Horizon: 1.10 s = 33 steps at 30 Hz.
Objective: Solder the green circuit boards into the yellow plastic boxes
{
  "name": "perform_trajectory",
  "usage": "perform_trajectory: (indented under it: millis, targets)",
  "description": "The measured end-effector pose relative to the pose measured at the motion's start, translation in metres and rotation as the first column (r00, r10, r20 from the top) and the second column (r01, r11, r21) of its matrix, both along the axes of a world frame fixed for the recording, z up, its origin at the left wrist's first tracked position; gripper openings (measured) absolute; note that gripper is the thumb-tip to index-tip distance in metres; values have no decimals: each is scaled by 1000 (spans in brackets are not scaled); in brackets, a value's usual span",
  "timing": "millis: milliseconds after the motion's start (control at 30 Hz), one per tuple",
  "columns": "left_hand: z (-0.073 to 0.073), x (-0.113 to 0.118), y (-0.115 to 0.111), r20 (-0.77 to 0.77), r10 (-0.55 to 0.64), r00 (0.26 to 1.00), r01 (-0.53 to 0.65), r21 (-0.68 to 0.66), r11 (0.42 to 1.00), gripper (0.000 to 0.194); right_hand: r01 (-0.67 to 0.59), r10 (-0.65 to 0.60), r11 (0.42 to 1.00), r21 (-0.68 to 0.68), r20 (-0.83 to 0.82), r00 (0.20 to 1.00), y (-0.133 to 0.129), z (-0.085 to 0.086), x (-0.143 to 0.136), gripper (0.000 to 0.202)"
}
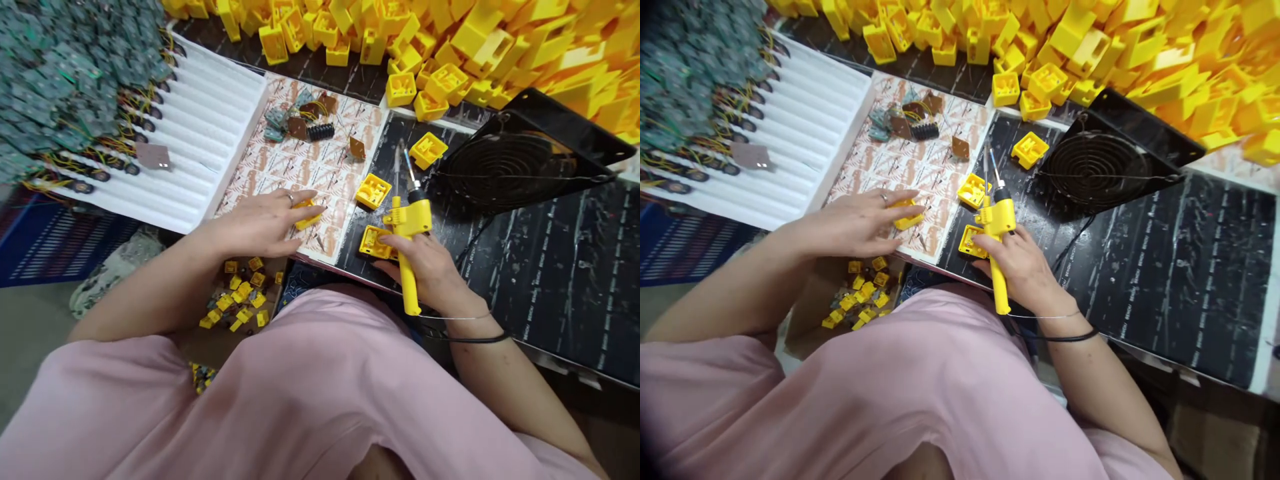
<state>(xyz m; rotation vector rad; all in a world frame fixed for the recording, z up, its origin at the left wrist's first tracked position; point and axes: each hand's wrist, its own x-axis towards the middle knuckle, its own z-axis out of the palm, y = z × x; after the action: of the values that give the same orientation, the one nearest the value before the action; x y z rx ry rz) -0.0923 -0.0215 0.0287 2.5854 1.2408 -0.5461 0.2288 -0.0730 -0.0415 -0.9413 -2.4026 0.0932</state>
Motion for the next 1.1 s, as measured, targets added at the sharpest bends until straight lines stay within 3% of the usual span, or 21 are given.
perform_trajectory:
  millis: [100, 167, 233, 367, 533, 667, 733, 800, 900, 967, 1033, 1100]
  targets:
    - [-1, 4, 0, -43, 39, 998, -39, -12, 999, 55, 36, -36, 999, 8, -20, 999, -1, -2, -1, 39]
    - [-9, 21, -6, -15, 156, 988, -154, 96, 983, 55, 63, -62, 998, 6, -45, 997, -3, -3, 0, 44]
    - [-18, 45, -13, 28, 223, 974, -224, 211, 951, 68, 60, -61, 998, -5, -51, 997, -5, -4, 0, 46]
    - [-23, 78, -21, 90, 125, 988, -141, 202, 969, 78, 35, -36, 999, -28, -44, 998, -8, -5, -1, 53]
    - [-18, 64, -14, 90, 67, 994, -71, 44, 997, 59, 31, -35, 998, -63, -62, 997, -9, -7, 2, 58]
    - [-19, 58, -15, 43, 108, 993, -111, 70, 991, 55, 36, -42, 996, -77, -70, 997, -9, -7, 5, 50]
    - [-14, 62, -12, 52, 104, 993, -105, 21, 994, 61, 30, -36, 996, -83, -70, 997, -9, -5, 6, 49]
    - [-5, 65, 1, 77, 137, 988, -138, 9, 990, 68, 26, -31, 997, -74, -73, 997, -10, -2, 7, 52]
    - [-1, 64, 42, 199, 243, 949, -289, 251, 924, 50, 76, -78, 997, -23, -116, 990, -12, 2, 9, 61]
    - [-10, 61, 77, 242, 145, 959, -227, 356, 907, 56, 136, -133, 991, 4, -159, 978, -14, 3, 10, 63]
    - [-22, 56, 111, 226, 77, 971, -156, 357, 921, 56, 173, -169, 985, 7, -183, 969, -17, 3, 12, 61]
    - [-30, 51, 138, 359, 157, 920, -269, 285, 920, 35, 184, -179, 983, 6, -185, 966, -19, 3, 13, 58]
